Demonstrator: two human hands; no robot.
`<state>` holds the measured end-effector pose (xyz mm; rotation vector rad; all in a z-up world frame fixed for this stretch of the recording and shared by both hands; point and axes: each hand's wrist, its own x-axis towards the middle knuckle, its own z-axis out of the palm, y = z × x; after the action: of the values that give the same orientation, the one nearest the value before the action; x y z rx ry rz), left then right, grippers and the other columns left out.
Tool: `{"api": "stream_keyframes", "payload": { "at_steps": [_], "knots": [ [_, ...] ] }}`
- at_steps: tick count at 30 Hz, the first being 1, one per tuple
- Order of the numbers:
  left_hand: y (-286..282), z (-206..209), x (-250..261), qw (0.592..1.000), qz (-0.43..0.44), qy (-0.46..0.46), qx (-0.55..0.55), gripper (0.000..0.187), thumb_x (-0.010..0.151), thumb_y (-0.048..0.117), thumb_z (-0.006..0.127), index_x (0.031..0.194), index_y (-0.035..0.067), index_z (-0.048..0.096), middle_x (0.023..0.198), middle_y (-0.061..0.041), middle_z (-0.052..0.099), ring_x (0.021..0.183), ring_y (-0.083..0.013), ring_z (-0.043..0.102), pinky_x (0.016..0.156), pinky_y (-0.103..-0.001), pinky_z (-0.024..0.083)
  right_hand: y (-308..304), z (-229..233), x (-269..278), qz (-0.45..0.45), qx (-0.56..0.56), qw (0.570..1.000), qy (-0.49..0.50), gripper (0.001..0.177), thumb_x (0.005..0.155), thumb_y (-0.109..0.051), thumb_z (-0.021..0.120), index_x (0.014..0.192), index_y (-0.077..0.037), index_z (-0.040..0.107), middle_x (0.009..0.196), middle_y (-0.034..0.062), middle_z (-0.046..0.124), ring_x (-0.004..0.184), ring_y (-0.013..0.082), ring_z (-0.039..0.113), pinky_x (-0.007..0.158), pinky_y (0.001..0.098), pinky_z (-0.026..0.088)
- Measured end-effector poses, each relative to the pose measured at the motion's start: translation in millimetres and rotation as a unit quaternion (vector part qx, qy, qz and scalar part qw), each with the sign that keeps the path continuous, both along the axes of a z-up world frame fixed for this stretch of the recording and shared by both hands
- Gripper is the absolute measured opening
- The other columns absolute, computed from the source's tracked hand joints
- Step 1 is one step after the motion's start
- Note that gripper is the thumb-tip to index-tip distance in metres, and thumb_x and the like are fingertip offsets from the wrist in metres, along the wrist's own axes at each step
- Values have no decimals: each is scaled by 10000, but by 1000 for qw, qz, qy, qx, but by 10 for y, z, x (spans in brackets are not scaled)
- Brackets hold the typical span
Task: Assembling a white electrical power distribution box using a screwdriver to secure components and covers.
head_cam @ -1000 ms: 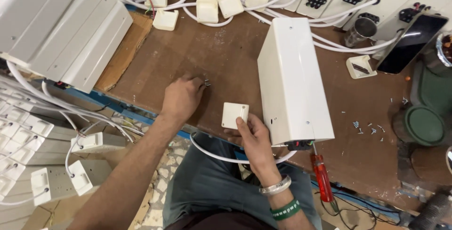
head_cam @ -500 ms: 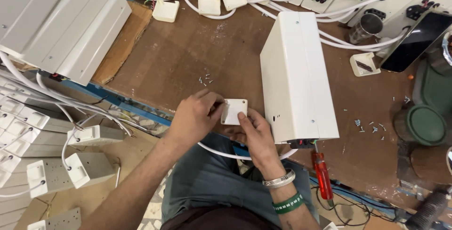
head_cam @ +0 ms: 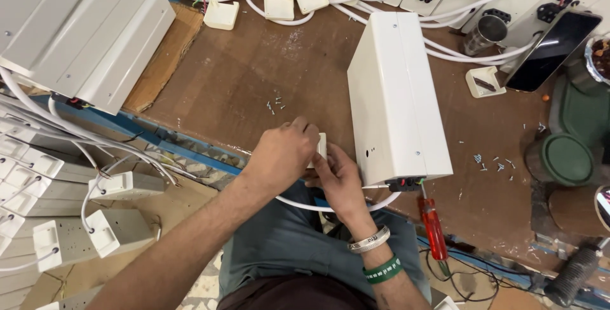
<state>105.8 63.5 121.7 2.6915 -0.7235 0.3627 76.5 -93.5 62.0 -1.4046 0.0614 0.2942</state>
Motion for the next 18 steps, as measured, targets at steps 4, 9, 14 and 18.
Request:
{"api": "stream_keyframes", "payload": {
  "at_steps": [4,9,14,18],
  "knots": [
    [-54,87,24,1000,-9,2,15,165,729,91,720,845,13,633,889,-173,661,838,-345,716,652,-434,593,-5,-84,8,12,-21,1000,-20,309,1033,-169,545,1293,-6,586,1013,76,717,854,135,719,680,274,612],
    [-104,171,67,997,-6,30,65,228,695,87,749,880,-15,662,899,-202,682,860,-351,721,679,-423,604,-8,-173,25,8,-30,999,-28,274,1048,-151,548,1243,33,608,1004,87,709,863,137,717,681,284,629],
    [-97,141,106,997,-14,48,61,225,691,99,769,865,-15,686,885,-218,694,860,-361,721,701,-432,604,15,-61,15,6,-11,1000,-19,287,1033,-140,533,1274,2,594,1022,71,721,842,132,726,670,272,618],
    [-85,175,121,997,-16,56,50,229,690,108,775,862,-16,688,889,-217,695,851,-364,723,703,-436,602,8,-104,21,4,-17,1000,-13,283,1030,-132,537,1273,2,592,1008,75,726,841,140,737,663,272,617]
  ]
}}
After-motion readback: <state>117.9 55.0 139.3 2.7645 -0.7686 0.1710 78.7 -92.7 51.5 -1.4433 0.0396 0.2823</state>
